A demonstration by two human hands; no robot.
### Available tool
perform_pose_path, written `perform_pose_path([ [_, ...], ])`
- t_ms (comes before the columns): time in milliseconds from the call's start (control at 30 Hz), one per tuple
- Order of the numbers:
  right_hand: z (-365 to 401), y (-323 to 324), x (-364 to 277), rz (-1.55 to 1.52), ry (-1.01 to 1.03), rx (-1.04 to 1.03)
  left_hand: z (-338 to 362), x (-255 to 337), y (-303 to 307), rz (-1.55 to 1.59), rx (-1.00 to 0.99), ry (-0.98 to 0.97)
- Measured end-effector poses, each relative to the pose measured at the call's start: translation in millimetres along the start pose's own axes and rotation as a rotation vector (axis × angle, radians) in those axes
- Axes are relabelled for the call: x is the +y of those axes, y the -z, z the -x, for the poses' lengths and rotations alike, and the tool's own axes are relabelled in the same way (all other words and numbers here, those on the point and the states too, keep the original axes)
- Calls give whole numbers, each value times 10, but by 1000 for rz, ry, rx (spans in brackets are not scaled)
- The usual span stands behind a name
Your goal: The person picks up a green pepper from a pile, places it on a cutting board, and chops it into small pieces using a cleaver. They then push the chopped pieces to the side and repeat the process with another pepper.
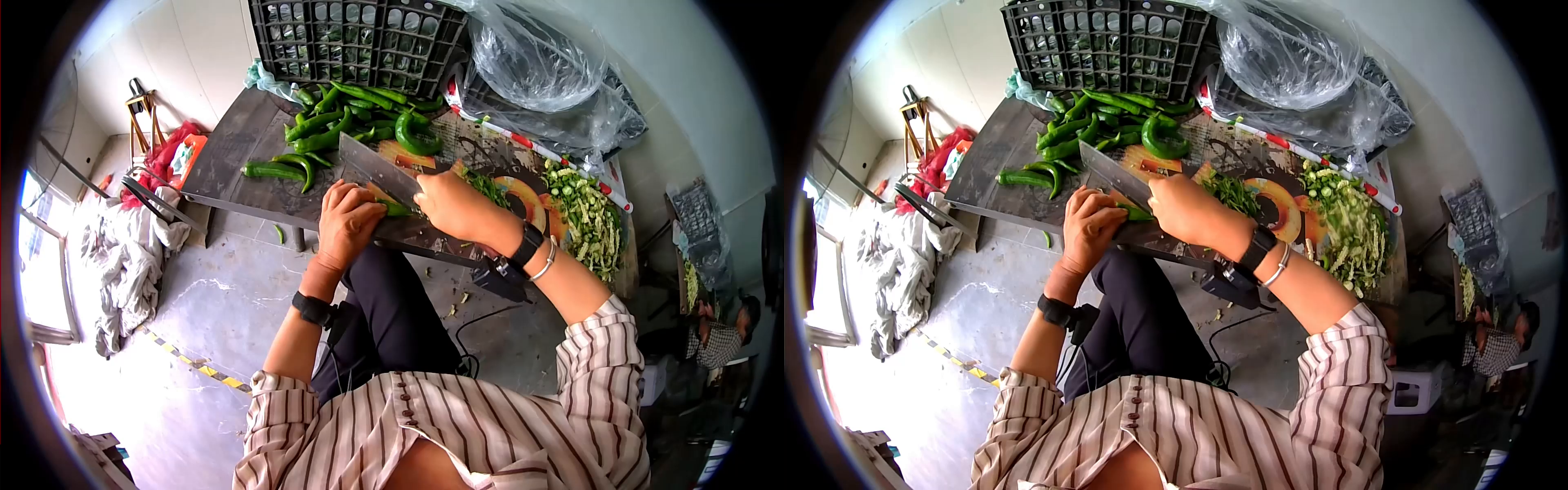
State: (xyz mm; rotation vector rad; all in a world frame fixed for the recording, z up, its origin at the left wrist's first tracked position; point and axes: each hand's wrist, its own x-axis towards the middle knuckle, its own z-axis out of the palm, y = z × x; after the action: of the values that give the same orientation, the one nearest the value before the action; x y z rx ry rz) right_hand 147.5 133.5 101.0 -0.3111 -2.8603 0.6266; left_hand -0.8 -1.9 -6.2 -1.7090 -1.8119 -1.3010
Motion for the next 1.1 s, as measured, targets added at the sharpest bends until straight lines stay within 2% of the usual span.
perform_pose_path([
  [100, 32, 3, 25, 31, -36, -109, -13, 30, 13, -5, 4, 8],
  [233, -7, 60, -30, -13, -96, -143, -17, 31, 10, -24, -2, 4],
  [300, -55, 113, -97, -58, -218, -229, -32, 39, 13, -23, -10, 15],
  [367, -111, -29, -8, -64, -228, -243, 3, 46, 8, -22, -24, 28],
  [433, -202, -179, -10, 1, -40, -6, -19, 32, 7, -34, -36, 36],
  [500, -304, -222, 40, -35, -86, -43, -16, 26, 10, -31, -32, 26],
  [667, -230, -166, 155, 109, 45, 32, -1, 27, 4, -25, 4, 6],
  [700, -198, -112, 123, 115, 46, 22, -9, 33, 0, -21, 11, 14],
  [800, -79, 65, -94, -114, -161, -96, -11, 33, 15, -18, -7, 23],
  [900, -30, -1, -72, -6, -59, -99, -11, 28, 12, -16, 2, 16],
  [1067, -79, 6, -101, 7, -121, -149, -10, 43, 18, -11, -2, 30],
  [1100, -111, -13, -56, 22, -71, -153, -15, 43, 15, -13, -6, 36],
])
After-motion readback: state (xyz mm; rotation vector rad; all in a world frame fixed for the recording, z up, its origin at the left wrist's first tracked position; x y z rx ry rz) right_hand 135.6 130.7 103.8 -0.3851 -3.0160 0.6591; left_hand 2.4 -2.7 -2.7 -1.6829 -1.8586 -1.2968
